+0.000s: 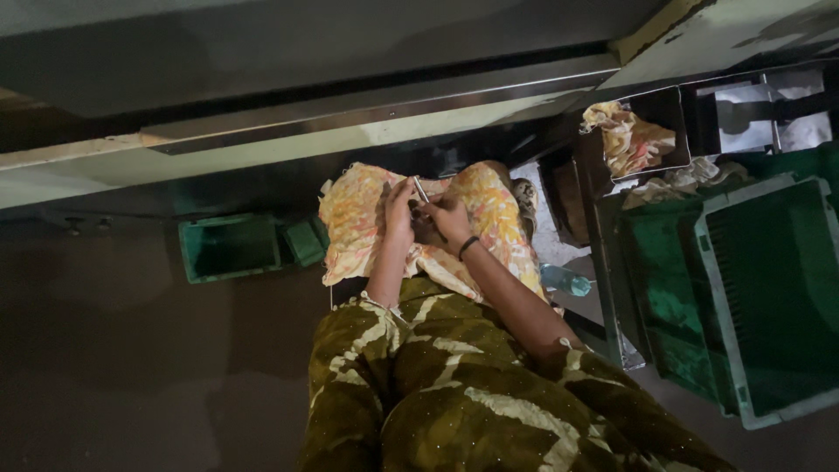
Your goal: The person repeatedly cleans small cylindrical metal parts using a cloth and a metal rod. They wipe each part, insert the rod into a machine slot, and place the cleaned parts into a green crate. The process is repeated for multiple parts.
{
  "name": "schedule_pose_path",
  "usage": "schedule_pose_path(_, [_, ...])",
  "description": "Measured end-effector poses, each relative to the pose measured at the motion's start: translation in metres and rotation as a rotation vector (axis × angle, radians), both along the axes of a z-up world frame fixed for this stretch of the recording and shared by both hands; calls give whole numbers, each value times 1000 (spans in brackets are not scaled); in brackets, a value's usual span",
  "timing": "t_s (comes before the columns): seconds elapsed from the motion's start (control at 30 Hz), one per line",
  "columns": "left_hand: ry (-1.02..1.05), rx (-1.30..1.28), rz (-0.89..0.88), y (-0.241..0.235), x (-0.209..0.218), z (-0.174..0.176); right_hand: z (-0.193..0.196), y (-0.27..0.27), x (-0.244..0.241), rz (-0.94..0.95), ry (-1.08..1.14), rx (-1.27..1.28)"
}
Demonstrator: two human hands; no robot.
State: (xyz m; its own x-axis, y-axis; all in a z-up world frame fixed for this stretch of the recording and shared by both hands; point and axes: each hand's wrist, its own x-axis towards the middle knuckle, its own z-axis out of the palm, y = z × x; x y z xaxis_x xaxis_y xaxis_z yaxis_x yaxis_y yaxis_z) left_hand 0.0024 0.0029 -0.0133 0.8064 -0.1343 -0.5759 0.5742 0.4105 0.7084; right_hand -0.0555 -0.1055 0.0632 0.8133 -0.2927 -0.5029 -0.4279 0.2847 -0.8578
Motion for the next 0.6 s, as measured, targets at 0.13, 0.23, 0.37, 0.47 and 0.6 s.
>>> schedule_pose_path(0.13, [71,-24,-8,1,2,6,16,-2,1,-6,85,135])
schedule_pose_path(0.23, [61,-29,-9,2,2,8,21,0,2,-39,86,247])
schedule_pose_path(0.37, [75,-37,-19,1,2,9,22,0,3,-51,140,318])
schedule_pose_path(0.47, [91,-35,-1,0,3,9,17,-2,4,-32,158,264])
schedule_pose_path(0.6, [59,-33,-11,1,2,9,8,-4,4,-43,144,300])
